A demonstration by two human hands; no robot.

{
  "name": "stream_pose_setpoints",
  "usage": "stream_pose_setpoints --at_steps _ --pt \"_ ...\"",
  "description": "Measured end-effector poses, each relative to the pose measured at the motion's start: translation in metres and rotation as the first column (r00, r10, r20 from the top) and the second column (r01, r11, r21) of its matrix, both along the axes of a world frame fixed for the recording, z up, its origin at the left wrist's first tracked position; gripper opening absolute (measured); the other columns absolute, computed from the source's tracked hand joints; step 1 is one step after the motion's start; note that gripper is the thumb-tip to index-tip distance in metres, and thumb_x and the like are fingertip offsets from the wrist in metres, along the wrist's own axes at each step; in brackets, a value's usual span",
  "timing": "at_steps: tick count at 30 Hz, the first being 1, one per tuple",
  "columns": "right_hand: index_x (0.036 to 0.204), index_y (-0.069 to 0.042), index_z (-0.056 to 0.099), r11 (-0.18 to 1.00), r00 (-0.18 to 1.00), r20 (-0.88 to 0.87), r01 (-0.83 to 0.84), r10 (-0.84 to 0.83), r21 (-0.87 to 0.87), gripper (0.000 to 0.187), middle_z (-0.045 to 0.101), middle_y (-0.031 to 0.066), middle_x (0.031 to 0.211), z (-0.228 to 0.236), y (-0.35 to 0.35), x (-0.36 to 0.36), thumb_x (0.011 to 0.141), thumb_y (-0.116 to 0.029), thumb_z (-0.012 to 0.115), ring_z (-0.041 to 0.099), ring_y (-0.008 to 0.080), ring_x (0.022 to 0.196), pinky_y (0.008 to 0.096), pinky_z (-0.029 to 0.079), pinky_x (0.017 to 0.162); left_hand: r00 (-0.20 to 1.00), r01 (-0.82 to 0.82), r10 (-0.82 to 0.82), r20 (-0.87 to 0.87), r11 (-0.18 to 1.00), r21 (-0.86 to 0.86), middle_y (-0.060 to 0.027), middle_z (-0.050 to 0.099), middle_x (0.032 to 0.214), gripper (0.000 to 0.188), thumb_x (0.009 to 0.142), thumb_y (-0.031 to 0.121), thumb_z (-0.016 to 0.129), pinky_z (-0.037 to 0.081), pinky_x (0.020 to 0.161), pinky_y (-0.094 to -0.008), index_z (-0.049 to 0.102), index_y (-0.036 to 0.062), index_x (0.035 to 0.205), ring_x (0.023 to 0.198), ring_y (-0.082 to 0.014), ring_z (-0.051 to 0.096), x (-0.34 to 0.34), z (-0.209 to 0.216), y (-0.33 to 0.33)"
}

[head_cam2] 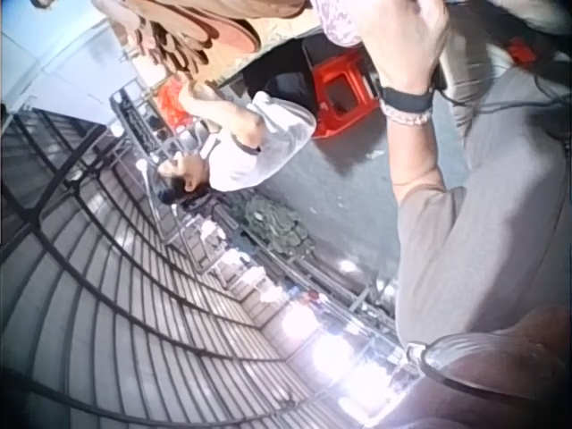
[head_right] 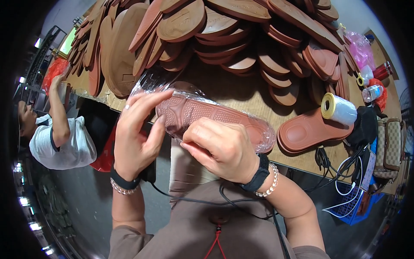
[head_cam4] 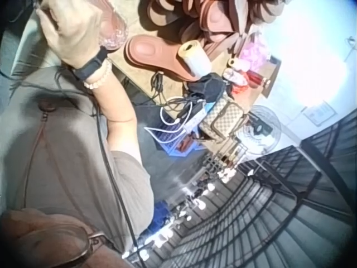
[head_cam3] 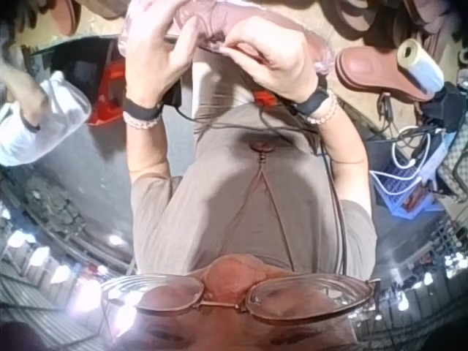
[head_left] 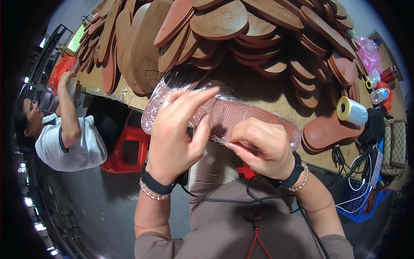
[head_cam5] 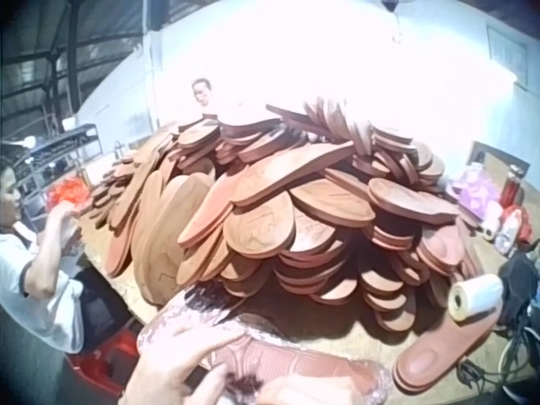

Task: The recorder is wrapping brown shoe soles in protective clear plastic film at a production workstation.

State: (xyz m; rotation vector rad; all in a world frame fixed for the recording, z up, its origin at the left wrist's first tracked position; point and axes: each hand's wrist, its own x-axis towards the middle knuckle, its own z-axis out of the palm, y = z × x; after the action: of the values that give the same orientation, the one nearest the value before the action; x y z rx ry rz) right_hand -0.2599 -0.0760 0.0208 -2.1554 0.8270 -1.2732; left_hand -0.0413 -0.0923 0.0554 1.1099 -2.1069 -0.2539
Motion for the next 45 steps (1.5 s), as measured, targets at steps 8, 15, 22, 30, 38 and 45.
stream_pose_setpoints --at_steps 8,15,22,30,38,45 --pt "0.092 -0.005 0.069 0.996 0.999 -0.037 -0.02 0.023 0.083 0.014 0.068 0.0081 0.087 0.009 0.004 -0.006 0.083 -0.003 0.08 0.068 0.0268 0.073 0.0363 0.053 0.063 0.874 -0.123 0.147 0.463 0.989 -0.083 -0.0113 0.071 0.092 0.028 0.084 0.022 0.081 0.047 0.09 -0.0425 0.075 0.0053 0.105 0.099 -0.0325 0.064 -0.022 0.016 -0.019" --pt "0.091 -0.006 0.068 0.999 0.999 0.017 -0.042 0.042 -0.013 0.016 0.068 0.0065 0.086 0.005 -0.001 -0.005 0.082 -0.006 0.082 0.067 0.0259 0.076 0.0371 0.052 0.067 0.942 0.057 -0.092 0.322 0.992 0.115 -0.0087 0.073 0.094 0.012 0.089 0.015 0.075 0.044 0.097 -0.0399 0.072 0.0046 0.093 0.1 -0.029 0.066 -0.011 0.025 -0.031" --pt "0.096 -0.005 0.068 1.0 0.999 0.022 -0.024 0.024 0.007 0.02 0.067 0.0071 0.084 0.008 -0.004 -0.004 0.081 -0.003 0.082 0.067 0.0265 0.075 0.036 0.052 0.068 0.958 0.198 -0.254 0.136 0.923 0.331 -0.0105 0.071 0.089 0.017 0.09 0.02 0.073 0.047 0.096 -0.0386 0.071 0.0041 0.095 0.092 -0.0292 0.065 -0.002 0.019 -0.03" --pt "0.096 -0.004 0.067 0.992 0.986 0.146 0.061 -0.077 0.11 0.016 0.067 0.0094 0.084 0.003 -0.013 0.007 0.087 -0.002 0.08 0.068 0.0261 0.073 0.0356 0.054 0.066 0.954 0.291 -0.297 -0.052 0.86 0.42 -0.0107 0.07 0.085 0.018 0.093 0.018 0.072 0.051 0.08 -0.0374 0.068 0.0007 0.093 0.084 -0.0268 0.065 0.004 0.012 -0.033" --pt "0.093 -0.004 0.064 0.987 0.987 0.013 0.159 -0.159 0.006 0.019 0.068 0.0085 0.084 0.018 -0.018 0.007 0.087 -0.007 0.081 0.067 0.026 0.071 0.035 0.053 0.063 0.908 0.412 -0.306 -0.285 0.771 0.485 -0.0099 0.068 0.085 0.02 0.09 0.014 0.08 0.053 0.081 -0.0348 0.068 -0.0005 0.096 0.087 -0.0235 0.067 0.004 0.01 -0.029" --pt "0.111 -0.003 0.063 0.962 0.985 -0.011 0.17 -0.172 0.214 0.043 0.07 0.014 0.091 0.02 -0.019 0.003 0.081 -0.021 0.089 0.069 0.0346 0.074 0.0408 0.056 0.068 0.97 0.212 -0.241 0.002 0.855 0.474 -0.0075 0.072 0.088 0.023 0.086 0.018 0.087 0.052 0.083 -0.0355 0.071 0.0036 0.094 0.087 -0.023 0.067 0.006 0.015 -0.032"
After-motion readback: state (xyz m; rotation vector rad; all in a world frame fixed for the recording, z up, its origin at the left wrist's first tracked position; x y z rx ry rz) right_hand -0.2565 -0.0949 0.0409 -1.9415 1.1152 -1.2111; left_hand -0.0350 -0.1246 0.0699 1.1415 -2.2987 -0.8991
